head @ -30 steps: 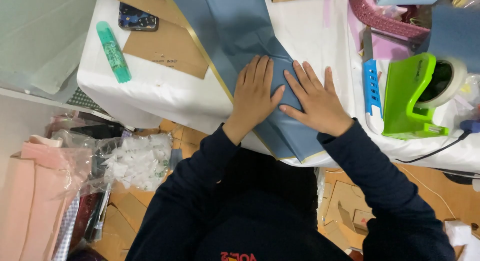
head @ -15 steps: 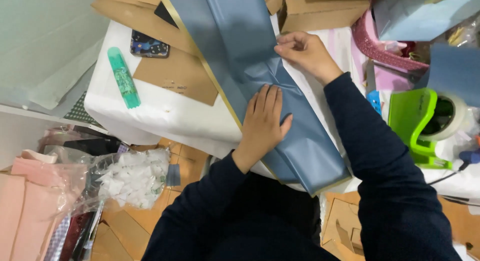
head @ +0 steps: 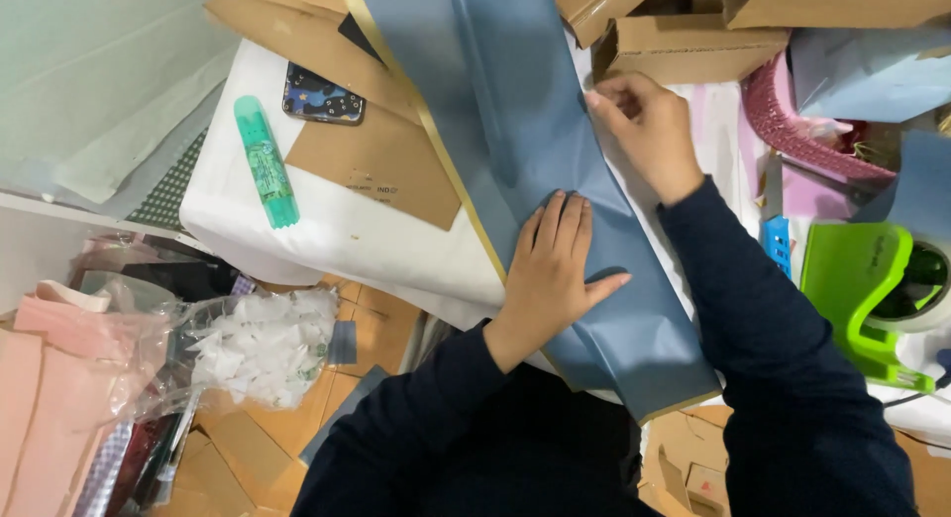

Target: The person wraps a flower bouquet with blue and gold wrapping paper. They fold the paper around the bouquet, adjust the edges, and smooth the surface to create a neat presentation.

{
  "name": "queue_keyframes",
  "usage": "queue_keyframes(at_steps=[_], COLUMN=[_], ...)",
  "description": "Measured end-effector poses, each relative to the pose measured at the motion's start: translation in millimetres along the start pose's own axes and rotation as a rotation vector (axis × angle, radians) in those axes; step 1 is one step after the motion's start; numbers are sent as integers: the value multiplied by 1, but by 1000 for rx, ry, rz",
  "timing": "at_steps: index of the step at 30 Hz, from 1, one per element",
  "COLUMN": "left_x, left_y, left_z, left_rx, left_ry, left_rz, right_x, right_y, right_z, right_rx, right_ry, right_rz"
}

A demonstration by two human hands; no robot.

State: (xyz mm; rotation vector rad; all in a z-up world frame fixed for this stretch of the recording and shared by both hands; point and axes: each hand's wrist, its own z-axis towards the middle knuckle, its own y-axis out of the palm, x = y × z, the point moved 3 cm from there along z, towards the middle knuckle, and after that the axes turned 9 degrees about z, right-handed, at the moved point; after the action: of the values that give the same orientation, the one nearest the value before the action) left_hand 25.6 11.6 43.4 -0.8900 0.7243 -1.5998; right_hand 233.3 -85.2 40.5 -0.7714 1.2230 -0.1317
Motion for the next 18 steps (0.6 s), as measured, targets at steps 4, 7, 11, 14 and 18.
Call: queue_keyframes(at_steps=[4, 7, 11, 14, 18], left_x=[5, 5, 5, 6, 7], left_y=[22, 27, 27, 27, 31], left_z=[-7, -10, -12, -12, -14], left_rx=[21, 31, 33, 28, 19], left_ry=[-31, -28, -28, -24, -16], left_rz=[-28, -31, -16, -10, -5], right_x=[-31, -12, -5, -1, 18], right_y=[-13, 10, 15, 10, 3], right_z=[-51, -66, -67, -60, -46], right_rx=[-57, 62, 132, 61, -52], right_ry=[49, -191, -215, -79, 24], right_rz=[-490, -742, -688, -518, -285])
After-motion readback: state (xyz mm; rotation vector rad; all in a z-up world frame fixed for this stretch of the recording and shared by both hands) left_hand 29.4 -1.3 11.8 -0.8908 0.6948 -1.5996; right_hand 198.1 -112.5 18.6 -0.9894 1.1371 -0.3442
